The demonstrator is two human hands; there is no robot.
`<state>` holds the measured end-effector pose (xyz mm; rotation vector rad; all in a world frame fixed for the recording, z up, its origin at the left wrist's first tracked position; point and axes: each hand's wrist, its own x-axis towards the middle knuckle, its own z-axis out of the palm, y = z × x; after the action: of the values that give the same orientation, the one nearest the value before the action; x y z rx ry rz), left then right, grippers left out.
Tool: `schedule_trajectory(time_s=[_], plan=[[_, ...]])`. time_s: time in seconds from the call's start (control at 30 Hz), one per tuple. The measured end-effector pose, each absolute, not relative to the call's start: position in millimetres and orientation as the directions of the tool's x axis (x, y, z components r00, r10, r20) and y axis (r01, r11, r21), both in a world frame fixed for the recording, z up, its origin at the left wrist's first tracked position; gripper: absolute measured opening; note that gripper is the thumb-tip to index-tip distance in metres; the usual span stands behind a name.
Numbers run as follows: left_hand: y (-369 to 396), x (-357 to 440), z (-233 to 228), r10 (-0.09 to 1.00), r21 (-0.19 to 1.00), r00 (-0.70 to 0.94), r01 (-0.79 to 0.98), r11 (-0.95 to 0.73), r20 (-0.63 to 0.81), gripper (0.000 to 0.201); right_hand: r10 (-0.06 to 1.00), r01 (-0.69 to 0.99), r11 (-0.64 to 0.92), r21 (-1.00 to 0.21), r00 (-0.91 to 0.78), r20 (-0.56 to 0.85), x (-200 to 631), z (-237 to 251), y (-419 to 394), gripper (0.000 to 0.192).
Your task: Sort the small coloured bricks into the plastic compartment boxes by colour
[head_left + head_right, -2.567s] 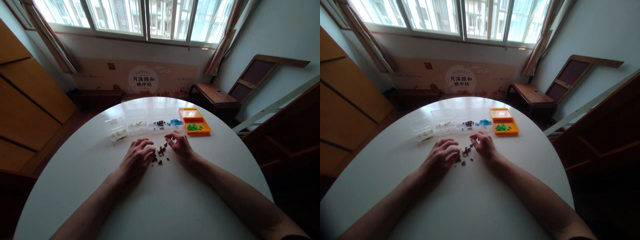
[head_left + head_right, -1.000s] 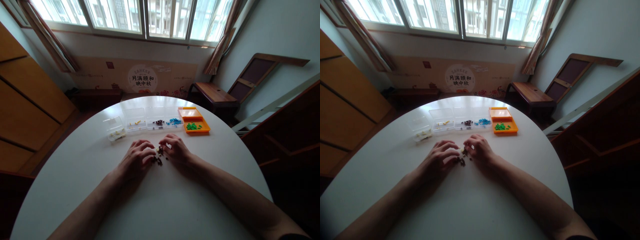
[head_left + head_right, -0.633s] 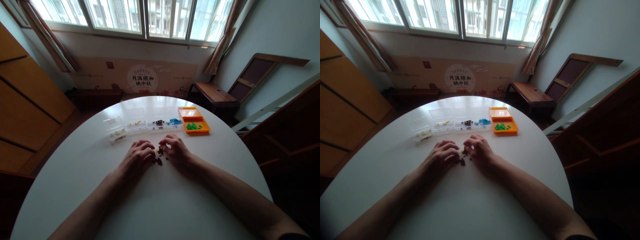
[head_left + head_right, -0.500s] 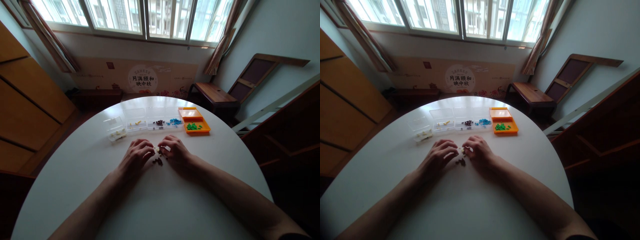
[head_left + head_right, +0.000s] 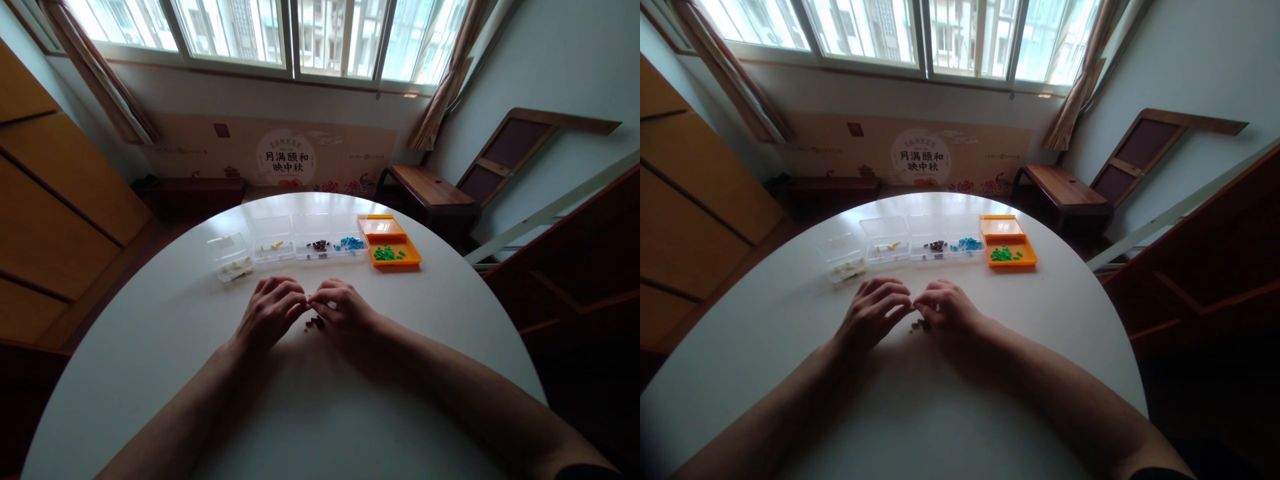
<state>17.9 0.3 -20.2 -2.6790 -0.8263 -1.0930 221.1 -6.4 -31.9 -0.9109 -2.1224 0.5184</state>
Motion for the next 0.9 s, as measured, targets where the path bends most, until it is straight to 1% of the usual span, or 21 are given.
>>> schedule_trajectory(time_s=[0.1,0.27,0.47,0.7,0.8,0.9], plan=[[1.4,16.1,-21.4,0.444,0.076,0.584,0.545,-0.835,0.680,0.009,0.743,0.432,0.666,-0.609,-0.462,0.484,221.5,-32.6,-6.0,0.011],[1.3,16.4,-21.0,0.426,0.063,0.584,0.539,-0.840,0.691,0.009,0.730,0.404,0.678,-0.615,-0.471,0.495,222.0,-32.0,-6.5,0.013],[0.0,18.9,-16.8,0.418,0.055,0.578,0.540,-0.840,0.701,0.012,0.696,0.431,0.718,-0.547,-0.467,0.545,221.1,-33.5,-6.1,0.012],[1.4,15.4,-23.4,0.468,0.073,0.603,0.562,-0.824,0.646,0.010,0.645,0.477,0.760,-0.441,-0.479,0.595,222.5,-35.4,-3.5,0.011],[0.1,14.5,-22.8,0.497,0.091,0.624,0.565,-0.820,0.603,0.010,0.675,0.527,0.728,-0.439,-0.440,0.592,223.4,-34.5,0.8,0.011],[-1.8,14.1,-19.6,0.510,0.105,0.636,0.563,-0.820,0.579,0.011,0.738,0.575,0.656,-0.488,-0.357,0.572,225.0,-30.3,9.1,0.011]])
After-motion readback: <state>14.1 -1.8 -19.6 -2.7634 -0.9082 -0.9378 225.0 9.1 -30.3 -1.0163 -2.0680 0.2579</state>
